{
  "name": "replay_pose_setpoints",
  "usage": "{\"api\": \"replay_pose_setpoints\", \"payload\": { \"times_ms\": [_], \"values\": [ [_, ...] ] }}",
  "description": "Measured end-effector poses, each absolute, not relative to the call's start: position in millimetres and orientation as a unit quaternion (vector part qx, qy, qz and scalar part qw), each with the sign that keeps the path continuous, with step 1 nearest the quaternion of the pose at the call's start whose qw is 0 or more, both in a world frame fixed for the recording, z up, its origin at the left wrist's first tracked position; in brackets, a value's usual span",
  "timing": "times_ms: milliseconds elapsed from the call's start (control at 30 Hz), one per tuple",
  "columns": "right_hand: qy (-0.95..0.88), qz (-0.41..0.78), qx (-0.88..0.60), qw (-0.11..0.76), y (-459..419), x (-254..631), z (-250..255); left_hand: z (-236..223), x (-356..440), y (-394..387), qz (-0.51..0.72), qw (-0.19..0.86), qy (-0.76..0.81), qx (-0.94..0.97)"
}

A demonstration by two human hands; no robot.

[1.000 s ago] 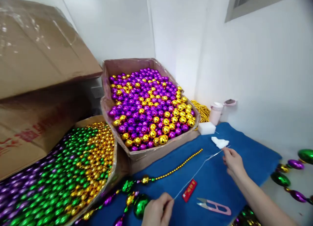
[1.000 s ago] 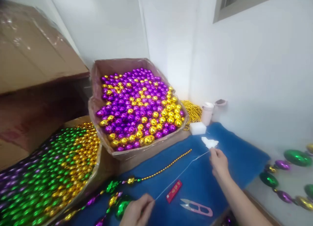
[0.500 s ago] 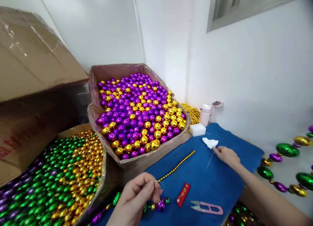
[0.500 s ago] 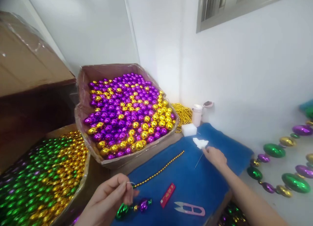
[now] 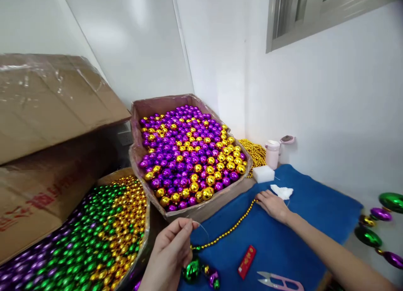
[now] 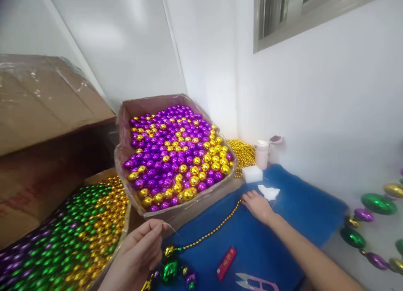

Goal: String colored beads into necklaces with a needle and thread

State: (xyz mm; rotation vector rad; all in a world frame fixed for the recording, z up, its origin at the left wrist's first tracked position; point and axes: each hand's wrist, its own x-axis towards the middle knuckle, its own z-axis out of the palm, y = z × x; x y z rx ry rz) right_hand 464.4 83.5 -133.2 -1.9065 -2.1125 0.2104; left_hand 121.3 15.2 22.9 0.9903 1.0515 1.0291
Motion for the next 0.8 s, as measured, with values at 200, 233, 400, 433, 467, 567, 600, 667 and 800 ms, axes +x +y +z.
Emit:
{"api": "replay_pose_setpoints", "payload": {
  "times_ms": [200,233,400,433,467,567,600,667,800],
  "values": [
    [-0.809,0.101,-0.54,0.207,51,415,-47,17,101,20,0.468,0.589,0.466,0.466],
    [-0.831,0.102,-0.505,0.21,42,403,-26,17,99,20,0.474,0.574,0.475,0.47],
    [-0.919,0.037,-0.341,0.197,6,336,54,19,104,17,0.454,0.487,0.51,0.544],
    [-0.932,0.012,-0.313,0.182,3,324,61,20,107,16,0.444,0.479,0.503,0.566],
    [-0.942,-0.008,-0.29,0.169,2,313,66,21,109,14,0.435,0.477,0.491,0.585],
    [-0.954,-0.005,-0.265,0.142,6,289,68,23,113,5,0.402,0.515,0.435,0.62],
    [-0.954,0.011,-0.265,0.139,8,284,66,23,112,2,0.384,0.536,0.421,0.623],
    [-0.952,0.044,-0.27,0.139,12,276,63,22,109,-4,0.346,0.573,0.409,0.62],
    [-0.939,0.106,-0.287,0.158,20,274,57,16,99,-12,0.32,0.577,0.426,0.619]
  ]
}}
